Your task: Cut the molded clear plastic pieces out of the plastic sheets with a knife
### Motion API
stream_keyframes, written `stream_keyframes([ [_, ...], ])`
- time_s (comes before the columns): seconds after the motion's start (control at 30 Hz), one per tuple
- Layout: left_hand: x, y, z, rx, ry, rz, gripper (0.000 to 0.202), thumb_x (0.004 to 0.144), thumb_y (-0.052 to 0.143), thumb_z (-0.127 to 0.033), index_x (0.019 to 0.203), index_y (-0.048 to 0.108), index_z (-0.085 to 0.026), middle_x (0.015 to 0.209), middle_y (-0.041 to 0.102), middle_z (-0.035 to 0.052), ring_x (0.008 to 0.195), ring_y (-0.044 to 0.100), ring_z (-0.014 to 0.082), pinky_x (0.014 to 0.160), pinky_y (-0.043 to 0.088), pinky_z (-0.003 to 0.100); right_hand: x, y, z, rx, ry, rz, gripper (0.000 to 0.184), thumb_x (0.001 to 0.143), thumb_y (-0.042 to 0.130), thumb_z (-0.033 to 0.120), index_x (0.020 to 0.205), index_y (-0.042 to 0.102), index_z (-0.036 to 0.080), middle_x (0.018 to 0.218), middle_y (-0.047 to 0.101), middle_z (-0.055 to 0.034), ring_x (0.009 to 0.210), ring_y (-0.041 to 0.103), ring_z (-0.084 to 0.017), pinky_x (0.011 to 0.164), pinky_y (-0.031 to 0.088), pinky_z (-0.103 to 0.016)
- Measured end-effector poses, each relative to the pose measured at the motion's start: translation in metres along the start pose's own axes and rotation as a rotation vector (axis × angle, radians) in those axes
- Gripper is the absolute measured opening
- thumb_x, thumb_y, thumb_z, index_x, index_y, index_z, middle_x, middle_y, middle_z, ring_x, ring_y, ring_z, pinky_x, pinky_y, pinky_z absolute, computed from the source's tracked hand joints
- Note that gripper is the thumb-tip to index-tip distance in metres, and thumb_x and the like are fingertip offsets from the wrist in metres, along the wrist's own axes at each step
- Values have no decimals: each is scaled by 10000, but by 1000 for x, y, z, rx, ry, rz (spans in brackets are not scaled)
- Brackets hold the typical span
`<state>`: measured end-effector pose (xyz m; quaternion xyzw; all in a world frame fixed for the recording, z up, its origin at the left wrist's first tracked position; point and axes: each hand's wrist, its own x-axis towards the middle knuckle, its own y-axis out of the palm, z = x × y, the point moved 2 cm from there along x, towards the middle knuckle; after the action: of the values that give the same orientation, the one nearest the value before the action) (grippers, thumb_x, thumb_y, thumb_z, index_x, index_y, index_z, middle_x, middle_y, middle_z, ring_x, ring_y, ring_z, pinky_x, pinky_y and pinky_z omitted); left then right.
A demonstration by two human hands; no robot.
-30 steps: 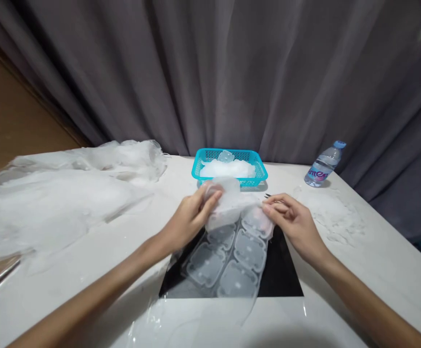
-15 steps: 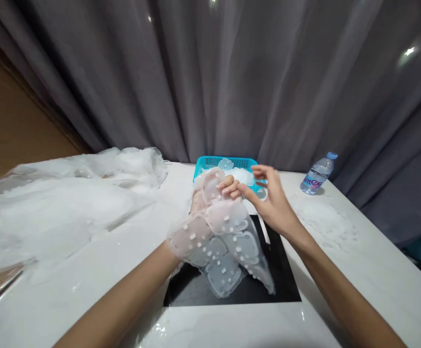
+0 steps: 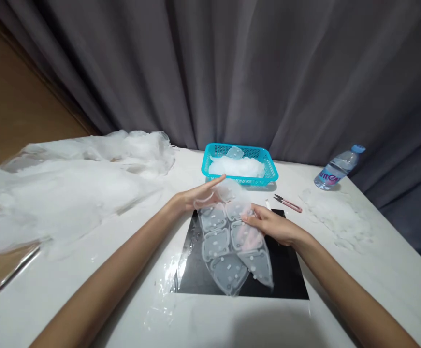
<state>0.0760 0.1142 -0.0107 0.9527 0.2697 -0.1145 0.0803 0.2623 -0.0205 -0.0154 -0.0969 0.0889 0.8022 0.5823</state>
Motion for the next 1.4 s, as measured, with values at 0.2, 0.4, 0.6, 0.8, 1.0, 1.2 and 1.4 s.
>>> stream_keyframes([
  [0.2,13,-14,22,240,47,-39,505,768,859,-528,1060,700,-147,842,766,71,601,693,182,509,492,241,-13,-2,-24,6,190,-69,558,865,707,722,1098,538,244,788,674,29,712,692,-179,553,549,-270],
  [0.4,31,-10,32,447,206,-248,582,887,690,-602,1228,589,-141,813,683,51,650,658,206,596,521,302,-49,-8,-33,103,253,20,724,736,896,582,1162,417,247,768,708,61,689,735,-167,616,595,-273],
  [0.6,-19,27,24,701,304,-514,579,970,611,-603,1339,559,-161,1431,573,184,1394,468,406,1202,327,577,-56,-15,-41,98,245,-42,660,759,851,621,1063,396,250,662,680,90,566,712,-152,511,519,-221],
  [0.8,-81,65,58,1169,231,-243,1232,800,639,-867,1702,155,-182,1761,180,212,1604,222,442,1296,212,586,-65,-26,-39,-69,294,-24,591,818,764,669,1009,373,269,565,655,98,450,678,-189,404,500,-249],
  [1.0,-73,37,58,1210,206,-112,1385,700,662,-927,1718,104,-173,1768,143,198,1617,207,431,1310,200,556,-72,-28,-35,-286,365,-8,525,859,712,700,941,459,248,544,659,45,401,607,-165,408,479,-259],
  [1.2,-72,17,58,1153,248,-41,1359,700,738,-865,1720,88,-245,1782,109,147,1626,179,419,1315,185,550,-66,-59,-22,-776,-65,-672,514,1025,487,630,727,569,219,601,583,1,575,566,-173,616,427,-304],
  [1.4,-76,14,55,1070,261,-117,1282,716,787,-803,1710,163,-287,1784,147,133,1611,236,413,1293,254,558,-55,-71,-37,-1006,-393,-872,309,1032,500,413,1152,675,189,969,696,-98,893,619,-262,875,505,-418],
])
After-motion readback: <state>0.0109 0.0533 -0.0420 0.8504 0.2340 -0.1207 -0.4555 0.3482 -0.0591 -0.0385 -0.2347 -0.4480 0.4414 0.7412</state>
